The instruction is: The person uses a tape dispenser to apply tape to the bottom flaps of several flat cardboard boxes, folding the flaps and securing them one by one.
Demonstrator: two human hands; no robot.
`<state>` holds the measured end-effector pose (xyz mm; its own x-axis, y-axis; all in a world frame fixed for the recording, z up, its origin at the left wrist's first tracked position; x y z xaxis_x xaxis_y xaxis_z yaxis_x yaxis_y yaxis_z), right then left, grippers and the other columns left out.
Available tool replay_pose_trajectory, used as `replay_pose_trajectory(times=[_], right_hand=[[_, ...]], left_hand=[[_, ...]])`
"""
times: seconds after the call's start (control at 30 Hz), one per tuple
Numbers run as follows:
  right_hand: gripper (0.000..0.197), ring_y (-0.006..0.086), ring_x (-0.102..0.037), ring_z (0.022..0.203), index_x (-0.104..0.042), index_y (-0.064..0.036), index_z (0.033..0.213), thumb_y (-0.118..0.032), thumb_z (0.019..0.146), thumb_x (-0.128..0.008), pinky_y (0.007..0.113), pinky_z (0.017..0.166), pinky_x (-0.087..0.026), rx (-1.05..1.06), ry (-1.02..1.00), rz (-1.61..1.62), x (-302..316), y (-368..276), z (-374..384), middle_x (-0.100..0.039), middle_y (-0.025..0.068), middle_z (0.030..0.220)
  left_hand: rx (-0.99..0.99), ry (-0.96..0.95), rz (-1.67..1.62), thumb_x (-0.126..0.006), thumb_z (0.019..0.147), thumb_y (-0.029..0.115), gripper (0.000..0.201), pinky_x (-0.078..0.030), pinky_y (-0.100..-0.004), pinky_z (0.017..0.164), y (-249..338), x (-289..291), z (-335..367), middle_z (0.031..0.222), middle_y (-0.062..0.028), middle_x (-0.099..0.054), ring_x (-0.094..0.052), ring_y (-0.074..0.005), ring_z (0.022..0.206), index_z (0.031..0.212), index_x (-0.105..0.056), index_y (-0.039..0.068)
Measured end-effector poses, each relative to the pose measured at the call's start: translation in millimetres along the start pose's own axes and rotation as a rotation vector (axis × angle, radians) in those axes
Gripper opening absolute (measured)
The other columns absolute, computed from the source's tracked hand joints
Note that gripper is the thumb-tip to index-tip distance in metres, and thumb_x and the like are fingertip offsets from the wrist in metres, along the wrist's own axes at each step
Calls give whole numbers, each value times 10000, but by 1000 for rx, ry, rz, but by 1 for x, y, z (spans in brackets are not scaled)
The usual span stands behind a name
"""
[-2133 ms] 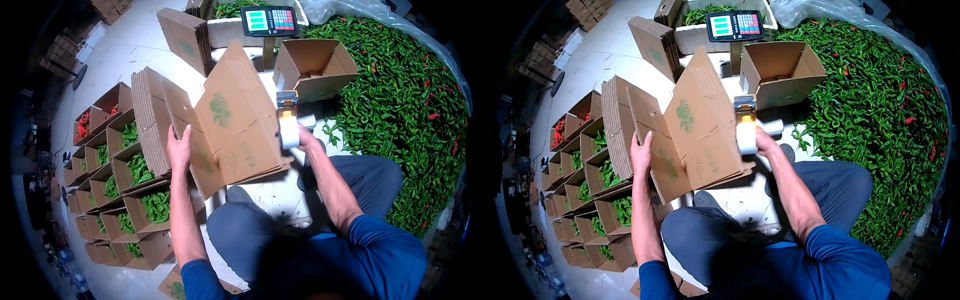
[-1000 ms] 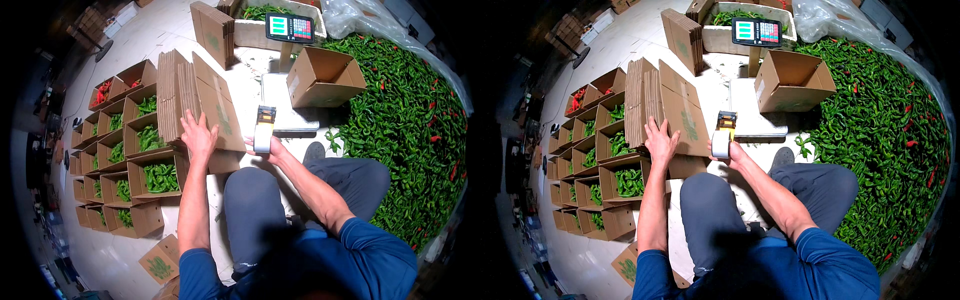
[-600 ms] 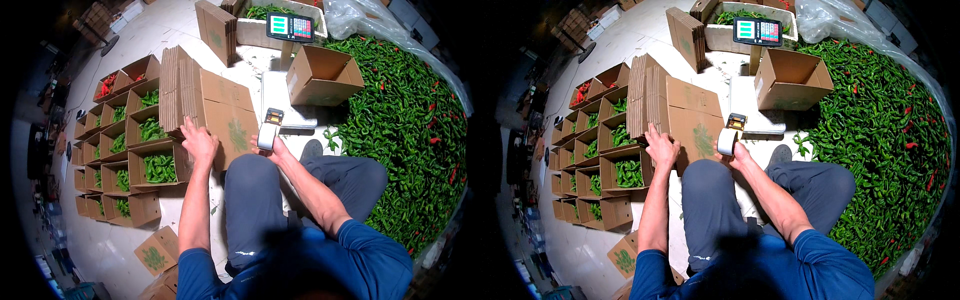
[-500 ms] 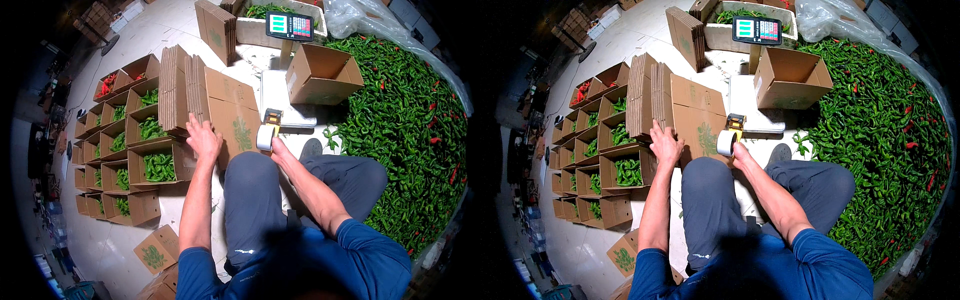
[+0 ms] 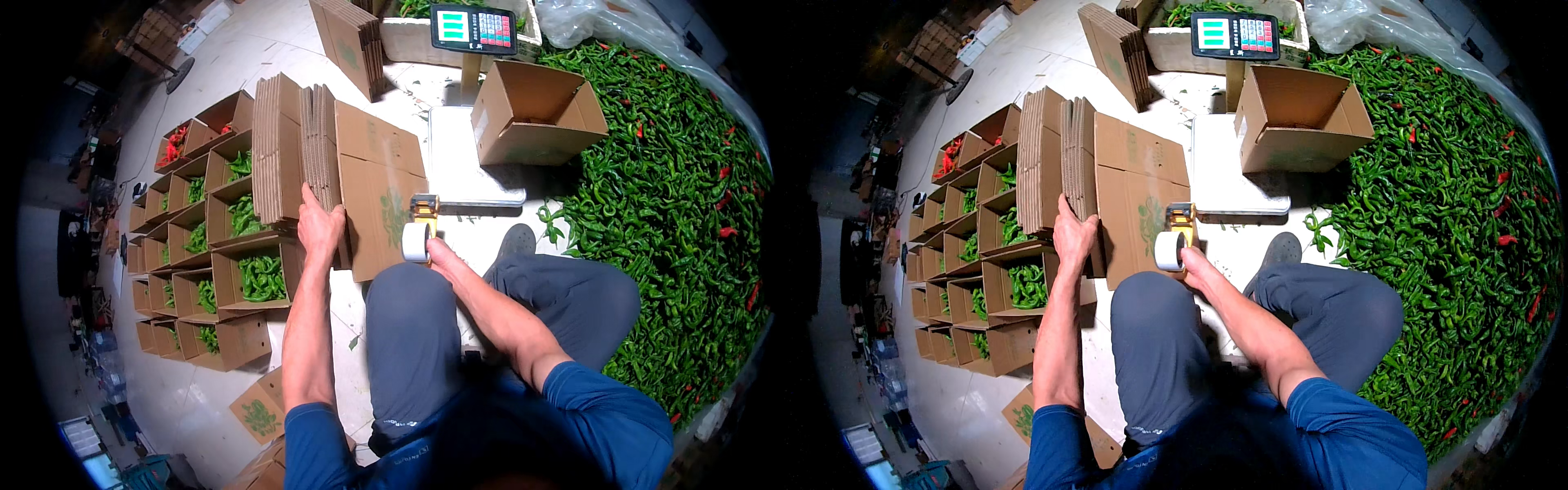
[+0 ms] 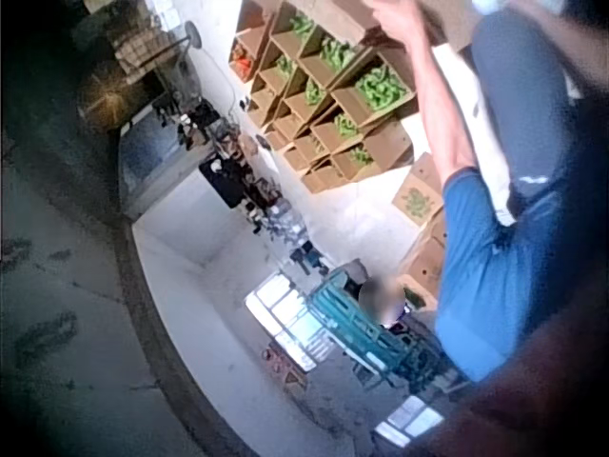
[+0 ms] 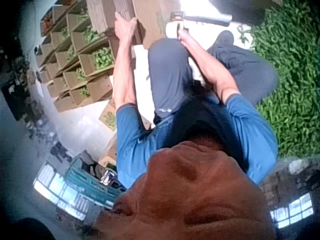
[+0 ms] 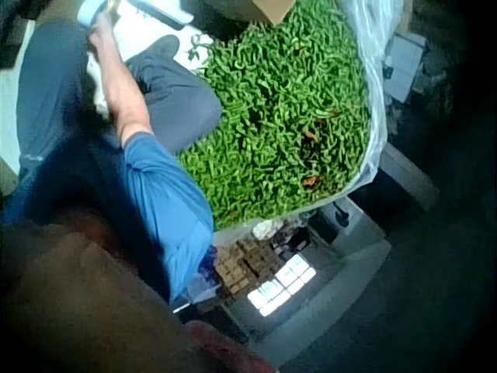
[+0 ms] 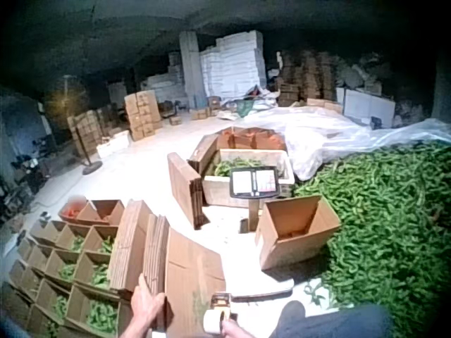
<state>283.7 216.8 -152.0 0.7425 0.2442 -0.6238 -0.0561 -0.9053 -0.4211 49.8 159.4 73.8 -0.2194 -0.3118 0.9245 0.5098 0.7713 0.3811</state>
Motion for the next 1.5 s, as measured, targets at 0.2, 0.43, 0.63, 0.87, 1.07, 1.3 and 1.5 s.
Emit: replay_pose_trajectory(times=[0.2,0.43,0.63,0.87,1.07,1.3,1.5], right_hand=[[272,171,-687,856,-636,12,1184,-145,970,-575,331,718,-567,81,-216,-207,-93,-38,17,-693,83,991],[260,99,-656,806,-647,-54,1183,-220,986,-616,269,662,-551,133,-527,-149,-207,-95,43,-668,14,968],[263,123,-663,815,-652,-40,1190,-162,960,-621,283,685,-562,162,-572,-305,-225,-116,89,-675,54,1017],[357,143,-684,928,-570,-48,1294,-221,988,-627,289,769,-580,88,-387,-136,-165,-117,121,-676,69,1145],[389,166,-674,1037,-581,-37,1307,-193,959,-658,318,851,-576,98,-496,-330,-180,-130,111,-638,100,1300],[226,158,-609,700,-673,29,903,-47,691,-665,318,577,-488,-70,-132,-951,-75,-222,19,-656,86,805],[359,155,-618,792,-674,12,1077,-54,726,-709,332,710,-514,-43,-22,-1094,28,-238,-29,-686,69,880]], left_hand=[[-30,124,-299,-767,755,209,851,-493,-462,969,12,23,25,1148,-285,-662,-643,-421,1086,1503,-396,49],[-108,214,-278,-791,747,219,811,-515,-424,901,36,81,66,1107,-255,-666,-663,-348,966,1470,-468,43],[-106,174,-104,-738,792,352,675,-520,-450,899,6,77,121,1151,-257,-655,-661,-382,1002,1365,-585,30],[-225,191,304,-586,948,430,713,-244,-607,1153,2,16,114,1580,-253,-311,-275,-451,1462,1527,-366,77],[-224,56,337,-610,929,407,775,-199,-611,1164,7,-7,126,1604,-222,-295,-236,-452,1480,1552,-311,56],[-324,66,-432,-710,867,346,844,-342,-493,1137,119,13,167,1478,-305,-433,-424,-446,1377,1515,-321,-31],[-147,-100,-534,-791,749,449,1026,-445,-447,1058,200,-88,279,1299,-303,-587,-561,-442,1229,1493,-302,-61]])
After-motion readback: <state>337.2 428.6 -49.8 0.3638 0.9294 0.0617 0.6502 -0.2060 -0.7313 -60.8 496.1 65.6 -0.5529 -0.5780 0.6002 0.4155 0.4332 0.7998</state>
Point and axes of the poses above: each hand's wrist, its own z-axis towards the middle knuckle, its own x-axis out of the back of the hand, y = z × x, the point moved 8 cm from there along z, towards the middle knuckle
